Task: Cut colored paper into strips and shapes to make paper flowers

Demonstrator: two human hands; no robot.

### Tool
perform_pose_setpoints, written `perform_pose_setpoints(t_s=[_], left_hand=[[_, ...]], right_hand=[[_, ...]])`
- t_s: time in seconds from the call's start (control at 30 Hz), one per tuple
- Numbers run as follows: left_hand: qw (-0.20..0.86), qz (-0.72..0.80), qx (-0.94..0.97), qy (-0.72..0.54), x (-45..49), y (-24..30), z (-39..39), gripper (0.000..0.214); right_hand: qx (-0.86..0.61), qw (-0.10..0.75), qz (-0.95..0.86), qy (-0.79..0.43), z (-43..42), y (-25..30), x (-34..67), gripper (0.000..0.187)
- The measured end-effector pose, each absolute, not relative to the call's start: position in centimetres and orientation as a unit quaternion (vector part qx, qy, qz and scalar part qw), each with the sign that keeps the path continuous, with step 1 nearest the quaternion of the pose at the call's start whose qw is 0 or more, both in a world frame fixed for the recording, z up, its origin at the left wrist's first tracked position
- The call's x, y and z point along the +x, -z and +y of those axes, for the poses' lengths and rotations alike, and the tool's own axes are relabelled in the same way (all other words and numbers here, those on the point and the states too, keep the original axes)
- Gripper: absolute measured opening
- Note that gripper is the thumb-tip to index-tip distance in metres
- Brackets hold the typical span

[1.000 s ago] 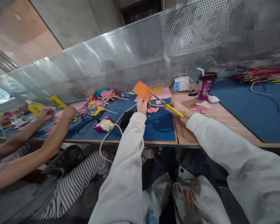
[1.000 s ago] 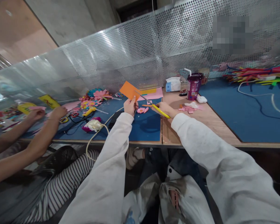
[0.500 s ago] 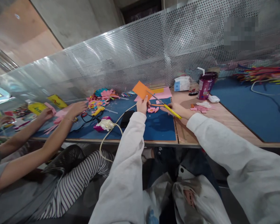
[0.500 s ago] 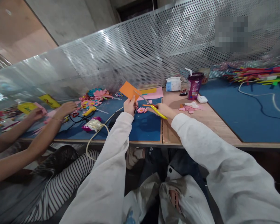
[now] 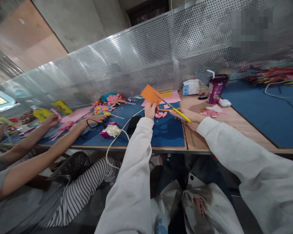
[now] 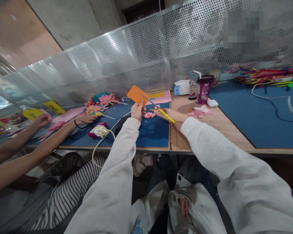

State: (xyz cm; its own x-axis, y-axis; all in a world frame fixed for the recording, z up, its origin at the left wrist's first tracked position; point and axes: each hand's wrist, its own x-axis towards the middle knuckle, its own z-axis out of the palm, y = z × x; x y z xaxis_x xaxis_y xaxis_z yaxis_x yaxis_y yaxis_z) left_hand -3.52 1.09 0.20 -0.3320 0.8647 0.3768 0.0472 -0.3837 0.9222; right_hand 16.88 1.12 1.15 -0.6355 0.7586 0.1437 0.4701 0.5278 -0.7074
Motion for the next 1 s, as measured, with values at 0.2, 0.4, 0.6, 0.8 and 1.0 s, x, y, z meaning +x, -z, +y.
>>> perform_pose_setpoints(t_s=[0.2,0.4,0.6,0.8,1.0], left_hand=[[0.34,0.466,0.508,-0.64,-3.0,-0.6,0.5,0.038],[0.345,0.464,0.515,-0.634,-2.8,-0.8,0.3,0.041],[0.34,0.474,0.526,-0.618,-2.8,-0.6,0.4,0.047],[0.338,0.474,0.538,-0.61,-2.9,-0.6,0.3,0.048],[0.337,0.477,0.537,-0.608,-2.9,-0.5,0.3,0.045]], right_hand=[[-0.375,0.235,-0.84,-0.313,2.2,0.0,16.7,0.05],[-0.373,0.236,-0.852,-0.282,1.6,-0.7,16.8,0.045],[-0.377,0.236,-0.849,-0.287,1.5,-0.9,16.8,0.052],[-0.38,0.251,-0.844,-0.285,1.9,-0.4,16.6,0.051],[-0.407,0.258,-0.82,-0.31,2.6,0.3,16.2,0.052]])
